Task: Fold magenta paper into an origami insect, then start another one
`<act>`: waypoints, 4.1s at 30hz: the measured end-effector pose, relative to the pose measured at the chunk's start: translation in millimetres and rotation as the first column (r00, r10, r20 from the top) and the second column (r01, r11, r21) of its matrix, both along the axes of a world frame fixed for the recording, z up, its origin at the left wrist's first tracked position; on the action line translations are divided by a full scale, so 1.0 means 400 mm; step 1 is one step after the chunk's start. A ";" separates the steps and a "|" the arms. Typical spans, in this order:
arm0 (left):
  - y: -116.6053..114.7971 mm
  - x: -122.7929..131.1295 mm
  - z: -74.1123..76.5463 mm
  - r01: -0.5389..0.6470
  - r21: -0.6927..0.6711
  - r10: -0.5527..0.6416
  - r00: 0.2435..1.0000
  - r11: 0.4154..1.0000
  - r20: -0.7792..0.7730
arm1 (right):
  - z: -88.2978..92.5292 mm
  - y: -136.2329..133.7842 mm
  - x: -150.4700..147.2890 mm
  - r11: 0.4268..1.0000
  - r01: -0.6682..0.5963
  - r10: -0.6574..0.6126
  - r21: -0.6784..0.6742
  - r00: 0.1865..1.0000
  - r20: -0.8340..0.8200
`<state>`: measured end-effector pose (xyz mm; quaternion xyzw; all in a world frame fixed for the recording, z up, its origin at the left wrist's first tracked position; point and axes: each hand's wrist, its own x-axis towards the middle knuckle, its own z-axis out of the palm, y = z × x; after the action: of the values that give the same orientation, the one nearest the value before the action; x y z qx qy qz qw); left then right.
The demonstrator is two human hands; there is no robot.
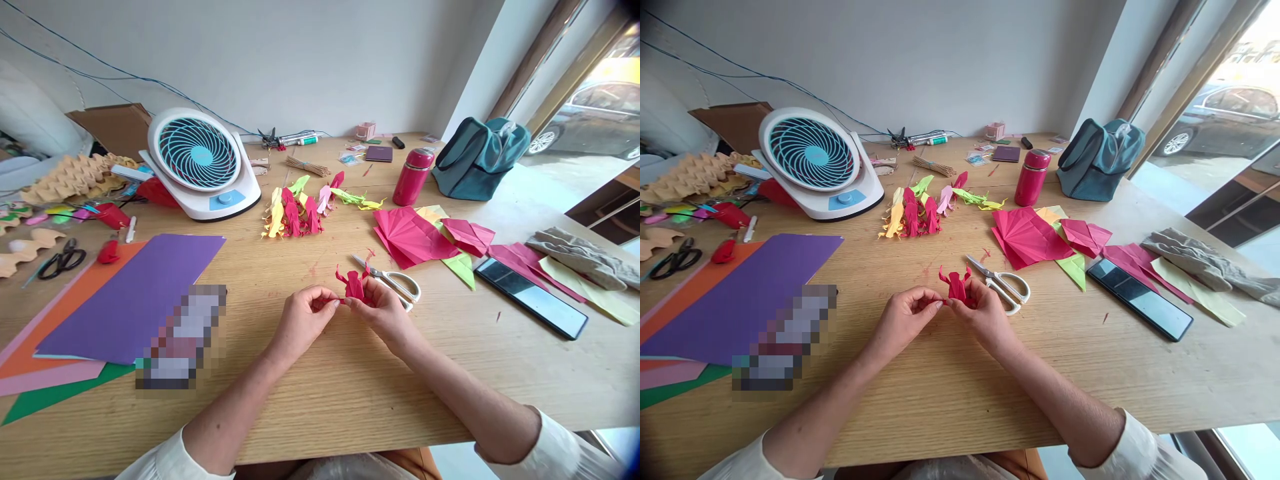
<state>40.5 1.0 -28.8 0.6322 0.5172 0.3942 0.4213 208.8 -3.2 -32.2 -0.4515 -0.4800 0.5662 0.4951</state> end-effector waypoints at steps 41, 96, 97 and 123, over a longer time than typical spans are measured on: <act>-0.026 0.008 0.006 0.175 0.585 0.181 0.848 0.792 -0.498 | 0.004 -0.008 -0.023 0.997 0.005 -0.018 0.079 0.988 0.156; -0.006 -0.011 0.053 0.166 0.079 -0.164 0.986 0.983 -0.035 | 0.006 0.000 -0.002 0.992 -0.124 0.121 -0.016 0.985 -0.124; -0.006 -0.011 0.050 0.164 0.077 -0.162 0.986 0.984 -0.031 | 0.006 -0.001 -0.003 0.993 -0.120 0.117 -0.014 0.986 -0.121; -0.014 0.016 0.009 0.133 -0.174 -0.106 0.982 0.976 0.155 | 0.000 0.002 -0.004 0.997 0.076 -0.079 -0.034 0.993 -0.085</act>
<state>46.8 -4.6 -25.2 0.5903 0.4802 0.3638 0.5372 207.4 -2.2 -32.1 -0.4522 -0.4316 0.5729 0.5301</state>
